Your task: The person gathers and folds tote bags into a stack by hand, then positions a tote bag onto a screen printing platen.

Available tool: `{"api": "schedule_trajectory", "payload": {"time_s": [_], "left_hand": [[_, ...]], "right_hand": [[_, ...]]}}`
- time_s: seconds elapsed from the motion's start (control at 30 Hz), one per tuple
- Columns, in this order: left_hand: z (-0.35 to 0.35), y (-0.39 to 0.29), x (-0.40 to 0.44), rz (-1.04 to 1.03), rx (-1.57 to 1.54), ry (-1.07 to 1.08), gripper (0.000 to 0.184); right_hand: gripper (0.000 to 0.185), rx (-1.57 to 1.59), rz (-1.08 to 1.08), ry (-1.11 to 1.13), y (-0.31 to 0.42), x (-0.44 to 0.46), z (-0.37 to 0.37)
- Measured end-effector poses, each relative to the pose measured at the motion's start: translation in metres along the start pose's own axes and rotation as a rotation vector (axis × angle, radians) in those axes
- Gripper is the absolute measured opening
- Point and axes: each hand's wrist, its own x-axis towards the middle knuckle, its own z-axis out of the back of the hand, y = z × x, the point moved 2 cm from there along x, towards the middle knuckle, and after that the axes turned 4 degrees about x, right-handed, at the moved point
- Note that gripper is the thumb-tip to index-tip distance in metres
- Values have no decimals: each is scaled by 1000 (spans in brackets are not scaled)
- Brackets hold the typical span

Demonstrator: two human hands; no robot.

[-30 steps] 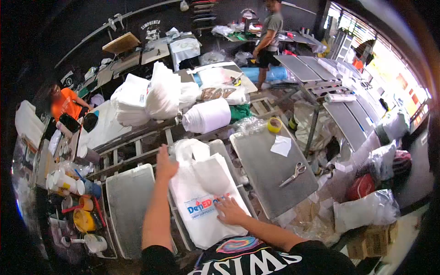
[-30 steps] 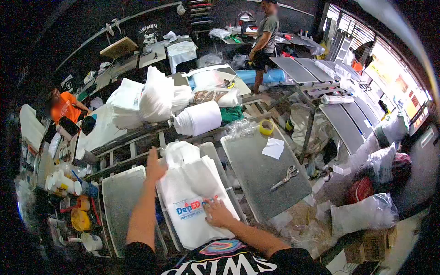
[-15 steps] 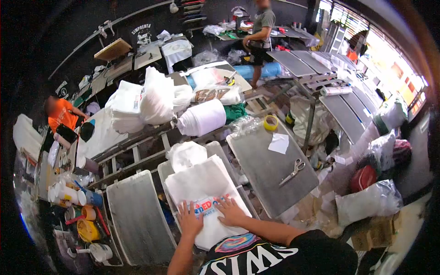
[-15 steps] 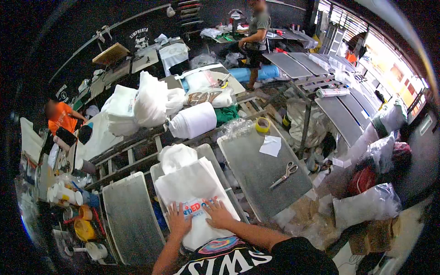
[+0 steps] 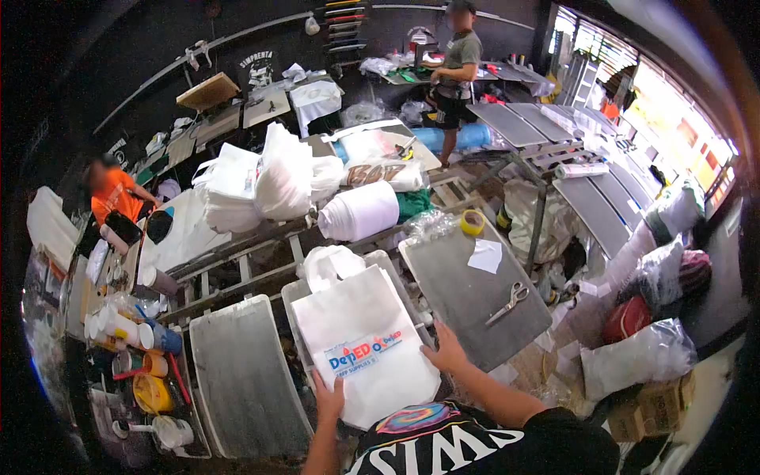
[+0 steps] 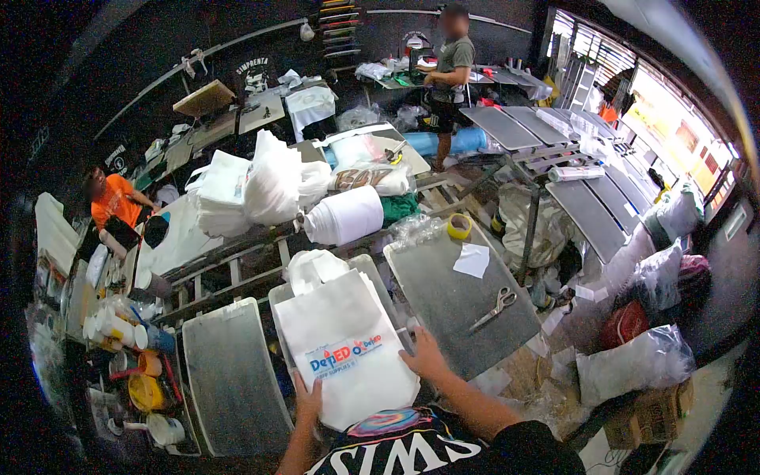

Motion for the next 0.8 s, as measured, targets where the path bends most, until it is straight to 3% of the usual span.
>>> {"api": "schedule_trajectory", "payload": {"time_s": [0.1, 0.2, 0.27, 0.33, 0.53, 0.67, 0.8], "left_hand": [[-10, 8, -5, -32, -60, 8, 88], [-7, -5, -7, -29, -68, 2, 89], [-4, -4, -7, -21, -91, 1, 89], [-5, 11, -4, 125, -115, 64, 90], [-8, 10, -17, 18, -88, 66, 91], [-3, -11, -17, 89, -29, 121, 91], [-17, 26, -7, 1, 7, 105, 92]], "right_hand": [[91, 146, -113, 196, -8, -13, -14], [93, 173, -77, 268, 6, -30, -33], [93, 159, -68, 234, 5, -32, -43], [93, 147, -62, 197, 7, -31, -44], [96, 175, -187, 234, 8, -36, -37], [98, 151, -173, 207, 9, -37, -43], [99, 171, -195, 267, 6, -39, -45]]}}
